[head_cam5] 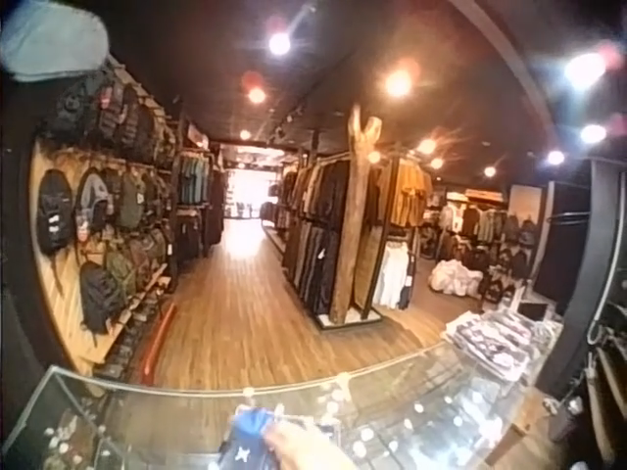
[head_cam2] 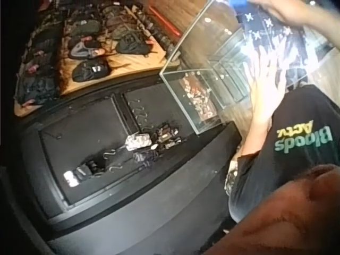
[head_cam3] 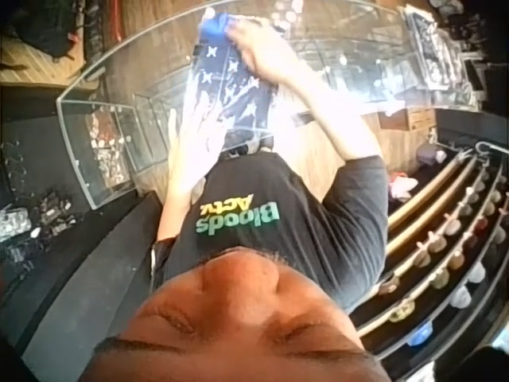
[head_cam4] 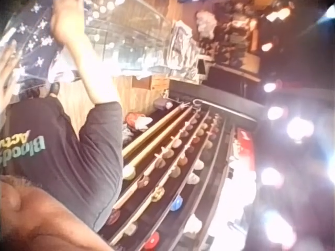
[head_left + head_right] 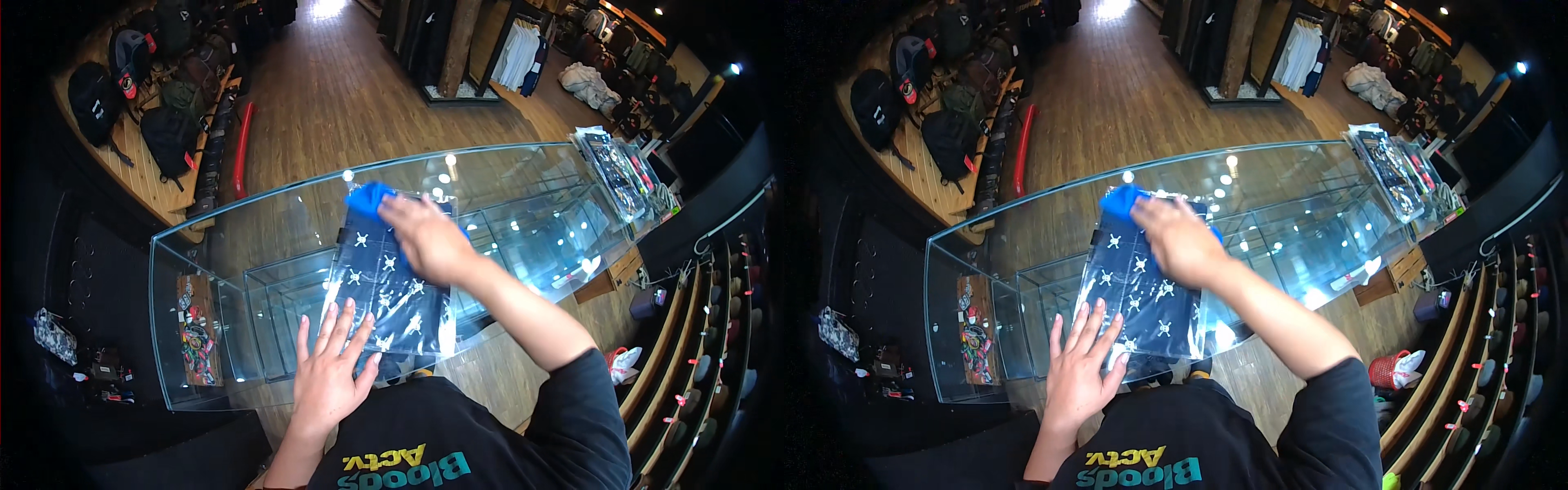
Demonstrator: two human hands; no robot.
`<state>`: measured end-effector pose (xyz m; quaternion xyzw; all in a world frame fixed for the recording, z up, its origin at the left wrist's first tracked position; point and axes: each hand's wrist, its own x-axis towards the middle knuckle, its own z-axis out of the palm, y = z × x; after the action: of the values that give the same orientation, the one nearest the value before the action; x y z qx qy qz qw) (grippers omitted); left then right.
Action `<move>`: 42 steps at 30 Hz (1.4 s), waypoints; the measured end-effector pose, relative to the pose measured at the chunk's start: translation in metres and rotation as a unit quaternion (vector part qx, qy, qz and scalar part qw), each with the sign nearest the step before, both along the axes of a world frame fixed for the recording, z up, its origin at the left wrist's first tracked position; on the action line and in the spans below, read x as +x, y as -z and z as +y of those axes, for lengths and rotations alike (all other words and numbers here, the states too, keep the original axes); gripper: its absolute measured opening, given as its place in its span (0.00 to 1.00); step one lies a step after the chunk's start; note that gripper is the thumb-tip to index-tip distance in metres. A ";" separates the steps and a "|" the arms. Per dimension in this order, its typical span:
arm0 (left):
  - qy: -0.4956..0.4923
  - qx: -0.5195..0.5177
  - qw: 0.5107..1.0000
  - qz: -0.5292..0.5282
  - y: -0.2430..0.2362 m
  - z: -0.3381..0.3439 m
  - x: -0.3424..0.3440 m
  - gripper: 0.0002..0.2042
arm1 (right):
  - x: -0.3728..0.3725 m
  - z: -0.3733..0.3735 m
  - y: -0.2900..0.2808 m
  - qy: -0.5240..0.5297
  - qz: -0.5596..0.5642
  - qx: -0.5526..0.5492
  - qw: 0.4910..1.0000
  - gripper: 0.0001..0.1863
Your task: Wiping down packaged shirts with a blue cloth on a glass display counter in a clothing store.
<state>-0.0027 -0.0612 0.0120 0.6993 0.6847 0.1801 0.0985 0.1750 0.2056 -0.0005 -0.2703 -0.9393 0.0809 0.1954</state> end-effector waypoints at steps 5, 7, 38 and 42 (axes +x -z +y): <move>0.001 0.008 1.000 -0.007 0.002 0.004 0.000 0.30 | -0.015 0.004 0.002 0.052 0.174 -0.129 0.975 0.28; 0.002 0.005 1.000 -0.006 0.004 0.006 0.000 0.29 | -0.016 -0.060 0.013 -0.079 0.164 -0.170 0.968 0.34; 0.026 -0.031 0.999 -0.001 0.010 0.001 -0.008 0.34 | -0.037 -0.110 -0.003 -0.127 -0.013 -0.140 0.982 0.36; 0.025 0.028 0.999 0.026 0.013 0.000 -0.003 0.38 | -0.038 -0.044 0.007 0.018 -0.027 -0.043 0.999 0.34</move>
<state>-0.0057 -0.0610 -0.0008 0.7230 0.6642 0.1783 0.0654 0.1373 0.1613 -0.0074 -0.2971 -0.9350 0.1102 0.1591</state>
